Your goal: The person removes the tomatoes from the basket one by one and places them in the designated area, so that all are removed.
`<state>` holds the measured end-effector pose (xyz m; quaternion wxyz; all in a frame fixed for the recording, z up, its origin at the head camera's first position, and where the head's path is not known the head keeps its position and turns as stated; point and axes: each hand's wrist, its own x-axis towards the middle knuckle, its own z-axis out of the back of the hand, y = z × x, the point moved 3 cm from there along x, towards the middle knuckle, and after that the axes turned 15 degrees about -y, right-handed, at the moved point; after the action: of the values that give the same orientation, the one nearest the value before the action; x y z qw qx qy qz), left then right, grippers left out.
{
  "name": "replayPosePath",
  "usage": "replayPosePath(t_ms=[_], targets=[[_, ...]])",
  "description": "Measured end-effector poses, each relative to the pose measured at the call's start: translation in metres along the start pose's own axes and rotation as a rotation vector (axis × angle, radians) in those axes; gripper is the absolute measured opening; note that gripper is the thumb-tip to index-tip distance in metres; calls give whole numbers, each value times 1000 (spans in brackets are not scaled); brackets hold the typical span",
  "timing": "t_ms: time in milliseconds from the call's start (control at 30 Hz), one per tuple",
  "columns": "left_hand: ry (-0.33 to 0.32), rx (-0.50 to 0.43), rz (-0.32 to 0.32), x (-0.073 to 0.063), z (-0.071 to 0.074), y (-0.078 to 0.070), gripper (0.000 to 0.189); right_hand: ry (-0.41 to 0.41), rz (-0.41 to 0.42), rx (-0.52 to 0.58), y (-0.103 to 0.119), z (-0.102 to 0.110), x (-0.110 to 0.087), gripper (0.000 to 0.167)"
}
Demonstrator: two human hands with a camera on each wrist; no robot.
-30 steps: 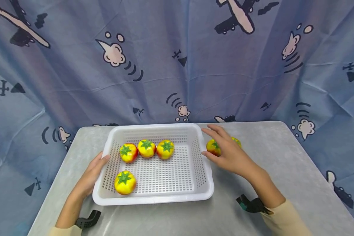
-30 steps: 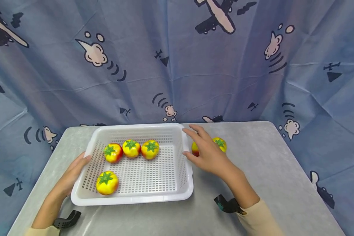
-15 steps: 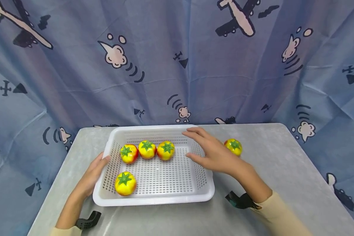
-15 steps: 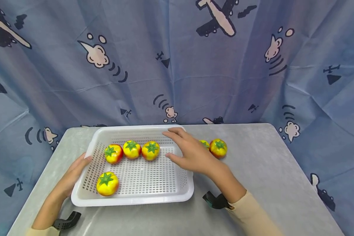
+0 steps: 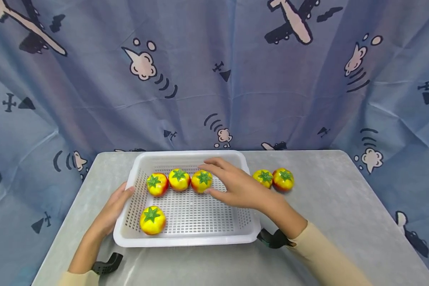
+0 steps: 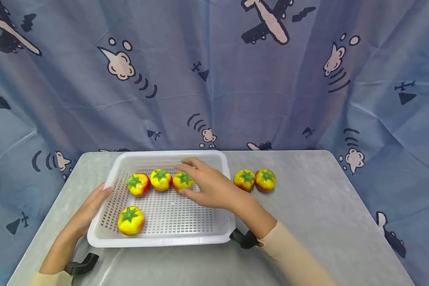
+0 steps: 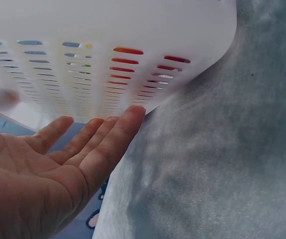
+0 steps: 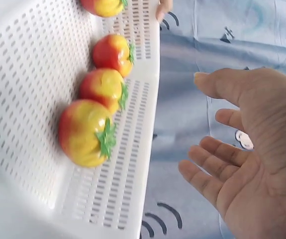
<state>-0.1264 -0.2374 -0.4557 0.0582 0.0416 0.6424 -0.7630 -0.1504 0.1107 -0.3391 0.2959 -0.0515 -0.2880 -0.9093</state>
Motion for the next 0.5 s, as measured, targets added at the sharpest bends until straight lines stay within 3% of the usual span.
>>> replayPosePath(t_ms=[267,500], targets=[[-1,0,15,0,1,0,66,75,38,-7,12,-18,14,65],[1,-1,24,1,1,-1,65,137,146,25,24,-32,22,64]])
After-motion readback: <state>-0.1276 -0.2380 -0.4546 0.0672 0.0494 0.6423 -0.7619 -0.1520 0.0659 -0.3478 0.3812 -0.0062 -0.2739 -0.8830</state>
